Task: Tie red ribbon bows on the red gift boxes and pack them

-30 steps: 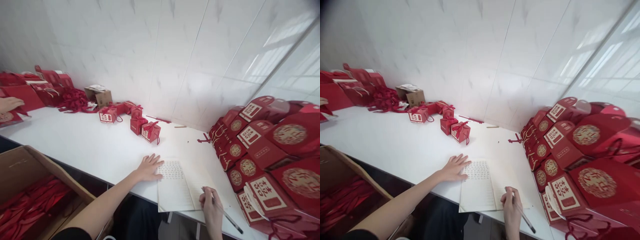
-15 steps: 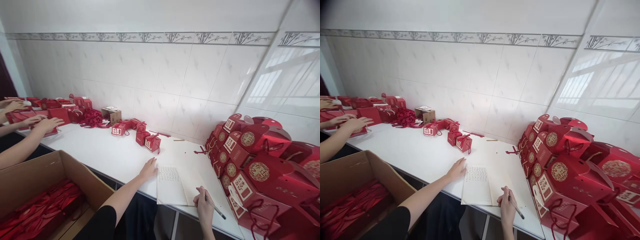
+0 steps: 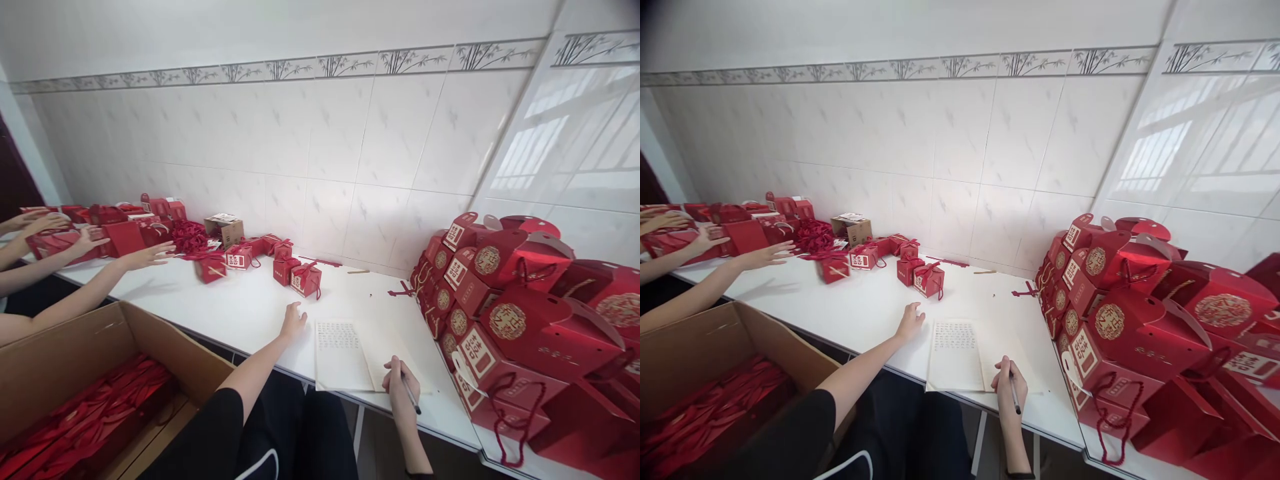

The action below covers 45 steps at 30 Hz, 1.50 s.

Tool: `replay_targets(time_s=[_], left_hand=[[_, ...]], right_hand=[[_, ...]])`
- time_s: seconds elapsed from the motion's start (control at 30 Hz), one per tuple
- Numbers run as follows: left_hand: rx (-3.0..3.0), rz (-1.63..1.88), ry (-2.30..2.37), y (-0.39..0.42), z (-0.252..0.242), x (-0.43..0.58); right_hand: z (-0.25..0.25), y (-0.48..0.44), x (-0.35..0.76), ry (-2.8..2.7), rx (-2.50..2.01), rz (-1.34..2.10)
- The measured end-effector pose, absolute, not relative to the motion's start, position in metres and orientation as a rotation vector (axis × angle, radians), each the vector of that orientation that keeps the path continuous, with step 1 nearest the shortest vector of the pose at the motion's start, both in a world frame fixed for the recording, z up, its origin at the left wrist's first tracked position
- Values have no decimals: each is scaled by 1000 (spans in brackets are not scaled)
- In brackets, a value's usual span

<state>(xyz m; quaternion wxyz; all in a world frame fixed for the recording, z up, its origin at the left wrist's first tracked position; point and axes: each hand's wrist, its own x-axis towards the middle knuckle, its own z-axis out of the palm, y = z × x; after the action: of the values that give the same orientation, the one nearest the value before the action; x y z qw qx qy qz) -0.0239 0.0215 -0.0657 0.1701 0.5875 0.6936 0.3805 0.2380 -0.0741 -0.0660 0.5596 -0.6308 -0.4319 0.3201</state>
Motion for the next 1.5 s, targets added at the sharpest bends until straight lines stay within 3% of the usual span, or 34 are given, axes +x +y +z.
replay_targets(time_s=[0.3,0.83,1.03,1.2,1.5], left_hand=[[1466,1320,2098,101,-23,-53],[1405,1312,1819,132,-27,-65],[1489,1247,1646,98,-25,-69],[1711,963,1408,32,-23,-92],[1763,670,1436,-67,-11,-122]], right_hand=[[-71,-69,240,-1031,-1552,753],[-75,-68,238,-1001,-1579,699],[-75,-68,240,-1030,-1575,703],[-67,-74,235,-1100,-1572,669],[-58,-75,238,-1409,-1662,501]])
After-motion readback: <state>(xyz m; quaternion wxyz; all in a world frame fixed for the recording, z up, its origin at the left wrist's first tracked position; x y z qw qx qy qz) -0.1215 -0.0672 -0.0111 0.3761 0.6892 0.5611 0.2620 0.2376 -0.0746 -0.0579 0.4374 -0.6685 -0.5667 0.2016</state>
